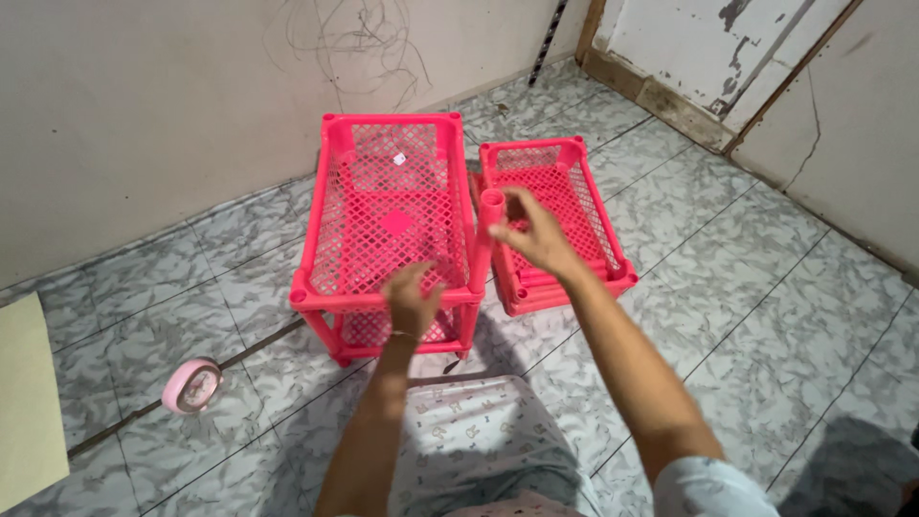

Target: The person assembles a pink plastic storage rack by inserting vertical poles into the corners of two mesh trays and stacking them. The person repeatedly adjusts and reinserts the poles to secure the structure.

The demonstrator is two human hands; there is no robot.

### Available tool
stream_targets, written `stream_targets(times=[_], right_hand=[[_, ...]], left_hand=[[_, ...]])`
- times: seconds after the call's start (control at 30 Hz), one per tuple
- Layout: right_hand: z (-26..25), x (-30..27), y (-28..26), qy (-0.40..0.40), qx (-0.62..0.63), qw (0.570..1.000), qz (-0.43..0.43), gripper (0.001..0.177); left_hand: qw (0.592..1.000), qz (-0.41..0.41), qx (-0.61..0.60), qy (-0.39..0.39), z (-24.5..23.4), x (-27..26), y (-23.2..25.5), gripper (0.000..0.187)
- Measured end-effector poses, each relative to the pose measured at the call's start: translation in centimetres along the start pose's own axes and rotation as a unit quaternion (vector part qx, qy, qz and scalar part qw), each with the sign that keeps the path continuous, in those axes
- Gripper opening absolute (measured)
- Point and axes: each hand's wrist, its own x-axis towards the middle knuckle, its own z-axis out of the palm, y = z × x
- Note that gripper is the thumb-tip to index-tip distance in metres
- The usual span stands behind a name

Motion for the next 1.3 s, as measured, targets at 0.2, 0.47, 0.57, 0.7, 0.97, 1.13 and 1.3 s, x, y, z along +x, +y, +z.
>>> stream_targets(times=[0.2,0.47,0.57,0.7,0.97,1.13,1.3], right_hand=[[9.0,-7.4,9.8,-0.055,0.118,0.989,0.074,0.085],[14.6,-8.7,15.2,0.015,0.082,0.988,0.128,0.076],[13.2,-7.9,17.1,0.062,0.197,0.971,0.119,0.071],[9.9,-6.4,19.4,0.082,0.280,0.943,0.159,0.056],[6.0,-5.3,25.1,0.092,0.242,0.956,0.142,0.053],[4.2,-8.9,30.3,0.088,0.362,0.902,0.217,0.049],[2.0,-10.9,36.0,0.116,0.017,0.955,0.273,0.031]], left_hand=[[0.947,-0.110,0.177,0.245,-9.9,0.5,-8.9,0.043],[0.935,-0.343,0.050,0.076,-11.1,-3.0,-17.6,0.049],[0.949,-0.307,0.004,0.072,-9.8,-3.9,-17.6,0.049],[0.945,-0.319,-0.047,0.056,-7.2,-4.4,-15.8,0.056],[0.942,-0.301,-0.150,0.006,-5.2,-5.0,-9.0,0.054],[0.927,-0.338,-0.162,0.008,-6.6,-5.1,-5.4,0.066],[0.970,-0.205,-0.124,0.040,-7.0,-4.7,-3.2,0.065]])
